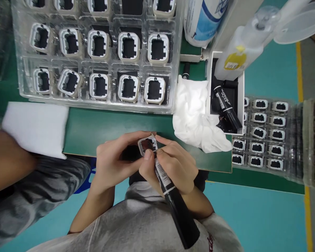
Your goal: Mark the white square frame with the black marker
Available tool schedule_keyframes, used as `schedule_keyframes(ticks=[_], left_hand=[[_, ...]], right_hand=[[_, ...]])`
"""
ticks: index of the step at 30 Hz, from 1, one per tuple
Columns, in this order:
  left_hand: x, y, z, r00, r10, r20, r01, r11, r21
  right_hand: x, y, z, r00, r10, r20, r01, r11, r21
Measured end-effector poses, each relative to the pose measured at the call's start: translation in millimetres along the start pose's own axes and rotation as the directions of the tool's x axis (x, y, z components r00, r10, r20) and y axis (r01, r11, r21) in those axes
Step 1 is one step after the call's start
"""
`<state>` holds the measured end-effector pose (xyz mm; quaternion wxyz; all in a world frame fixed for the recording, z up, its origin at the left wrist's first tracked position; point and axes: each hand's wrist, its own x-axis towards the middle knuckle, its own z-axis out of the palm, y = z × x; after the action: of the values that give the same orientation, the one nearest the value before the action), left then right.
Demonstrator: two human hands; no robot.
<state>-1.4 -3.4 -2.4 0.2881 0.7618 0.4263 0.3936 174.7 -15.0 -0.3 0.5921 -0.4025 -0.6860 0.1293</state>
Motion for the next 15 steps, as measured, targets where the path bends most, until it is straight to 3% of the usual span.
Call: schedule_keyframes(ticks=[4, 15], left_hand=[[-1.5, 0.4, 1.1, 1.0, 0.011, 0.002, -0.011, 1.0, 0.026], [-2.0, 0.1, 1.7, 1.0, 0.025, -0.016, -0.024, 0.999, 0.029]], right_hand=[[-0.4, 0.7, 4.5, 0.999, 0.001, -0.037, 0.002, 0.998, 0.066], [0.3, -1.6, 6.7, 0.998, 0.009, -0.055, -0.007, 0.999, 0.034]])
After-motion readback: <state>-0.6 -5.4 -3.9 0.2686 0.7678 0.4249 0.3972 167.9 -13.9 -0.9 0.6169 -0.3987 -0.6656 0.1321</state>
